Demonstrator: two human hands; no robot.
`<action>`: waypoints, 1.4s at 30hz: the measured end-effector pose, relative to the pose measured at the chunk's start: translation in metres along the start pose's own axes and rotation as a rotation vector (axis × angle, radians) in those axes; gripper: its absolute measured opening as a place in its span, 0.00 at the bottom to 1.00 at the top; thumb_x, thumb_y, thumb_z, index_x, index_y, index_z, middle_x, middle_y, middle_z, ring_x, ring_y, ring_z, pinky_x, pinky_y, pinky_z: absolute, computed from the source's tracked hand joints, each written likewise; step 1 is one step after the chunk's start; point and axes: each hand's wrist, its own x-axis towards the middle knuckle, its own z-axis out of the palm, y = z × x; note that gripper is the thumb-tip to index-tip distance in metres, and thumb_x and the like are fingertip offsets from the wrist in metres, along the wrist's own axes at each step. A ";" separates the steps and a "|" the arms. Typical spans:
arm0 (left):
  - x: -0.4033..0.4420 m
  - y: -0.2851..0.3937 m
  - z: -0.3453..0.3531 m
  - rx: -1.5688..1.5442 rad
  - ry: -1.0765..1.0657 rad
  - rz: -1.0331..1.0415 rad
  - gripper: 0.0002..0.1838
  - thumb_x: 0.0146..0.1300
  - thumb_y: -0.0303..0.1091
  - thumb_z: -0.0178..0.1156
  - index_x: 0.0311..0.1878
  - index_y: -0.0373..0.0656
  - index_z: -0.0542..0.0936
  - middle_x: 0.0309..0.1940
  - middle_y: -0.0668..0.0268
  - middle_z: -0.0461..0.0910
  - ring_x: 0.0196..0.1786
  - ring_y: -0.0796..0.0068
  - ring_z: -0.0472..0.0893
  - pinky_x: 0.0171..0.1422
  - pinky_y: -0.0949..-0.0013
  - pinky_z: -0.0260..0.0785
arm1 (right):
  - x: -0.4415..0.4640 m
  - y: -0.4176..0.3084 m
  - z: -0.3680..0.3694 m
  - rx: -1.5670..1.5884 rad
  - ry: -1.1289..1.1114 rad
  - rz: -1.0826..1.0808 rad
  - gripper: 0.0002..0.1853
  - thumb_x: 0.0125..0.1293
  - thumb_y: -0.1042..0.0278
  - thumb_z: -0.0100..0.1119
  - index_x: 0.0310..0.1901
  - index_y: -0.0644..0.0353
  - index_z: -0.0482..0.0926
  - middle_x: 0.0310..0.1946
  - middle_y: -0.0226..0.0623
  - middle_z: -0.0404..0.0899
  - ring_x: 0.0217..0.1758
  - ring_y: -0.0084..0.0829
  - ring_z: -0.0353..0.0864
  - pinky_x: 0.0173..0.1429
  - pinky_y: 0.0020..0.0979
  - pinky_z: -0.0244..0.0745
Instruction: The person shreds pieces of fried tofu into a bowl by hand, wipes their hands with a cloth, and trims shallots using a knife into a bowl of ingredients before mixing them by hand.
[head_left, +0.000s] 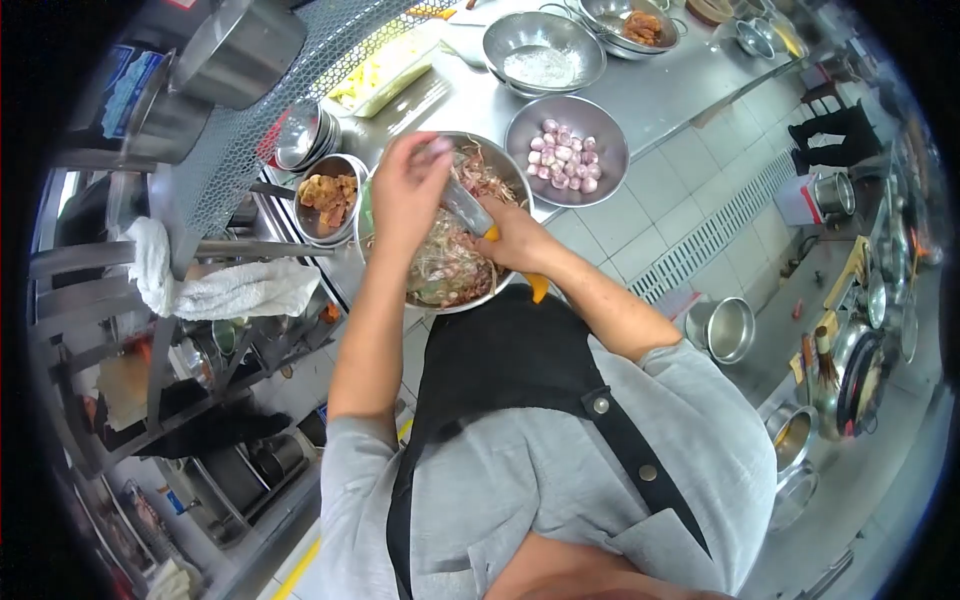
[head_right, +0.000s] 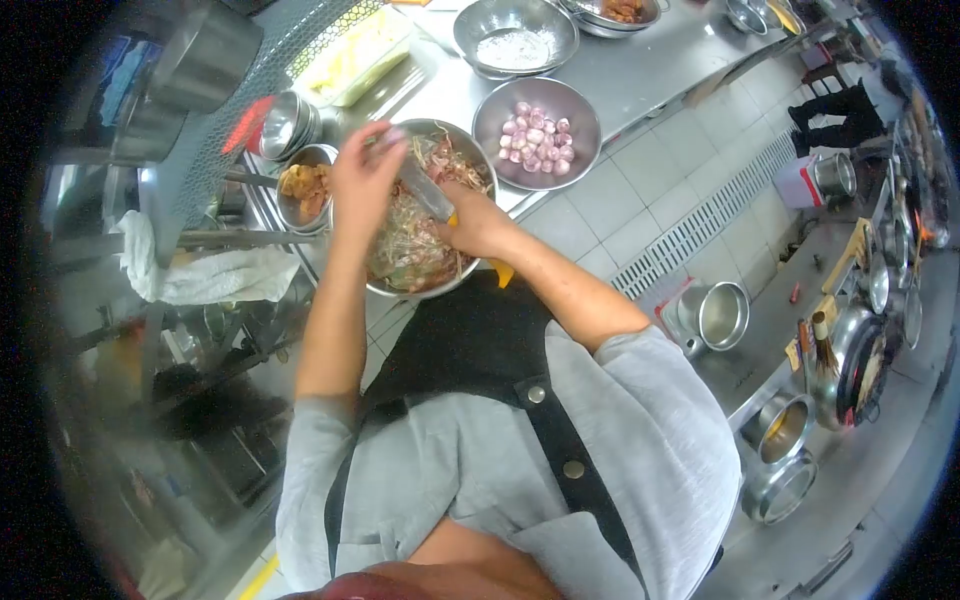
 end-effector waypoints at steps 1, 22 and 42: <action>0.022 0.007 0.014 0.136 -0.047 0.058 0.16 0.69 0.28 0.71 0.58 0.39 0.83 0.51 0.62 0.86 0.51 0.72 0.87 0.54 0.69 0.81 | 0.001 0.003 0.000 -0.015 0.005 -0.022 0.33 0.62 0.68 0.72 0.69 0.64 0.74 0.50 0.55 0.86 0.54 0.51 0.87 0.62 0.44 0.78; -0.070 -0.018 -0.044 0.604 0.212 0.118 0.22 0.65 0.31 0.71 0.62 0.40 0.82 0.61 0.54 0.82 0.60 0.56 0.84 0.64 0.59 0.77 | 0.007 -0.002 -0.019 0.105 -0.009 -0.075 0.44 0.60 0.72 0.70 0.79 0.63 0.65 0.72 0.60 0.74 0.76 0.56 0.74 0.78 0.42 0.69; -0.167 -0.031 -0.227 0.198 0.840 -0.017 0.07 0.73 0.31 0.67 0.44 0.38 0.81 0.32 0.68 0.82 0.37 0.80 0.80 0.44 0.70 0.73 | 0.024 -0.067 0.070 0.004 -0.148 -0.227 0.28 0.69 0.76 0.63 0.71 0.62 0.78 0.52 0.38 0.90 0.44 0.24 0.86 0.51 0.28 0.82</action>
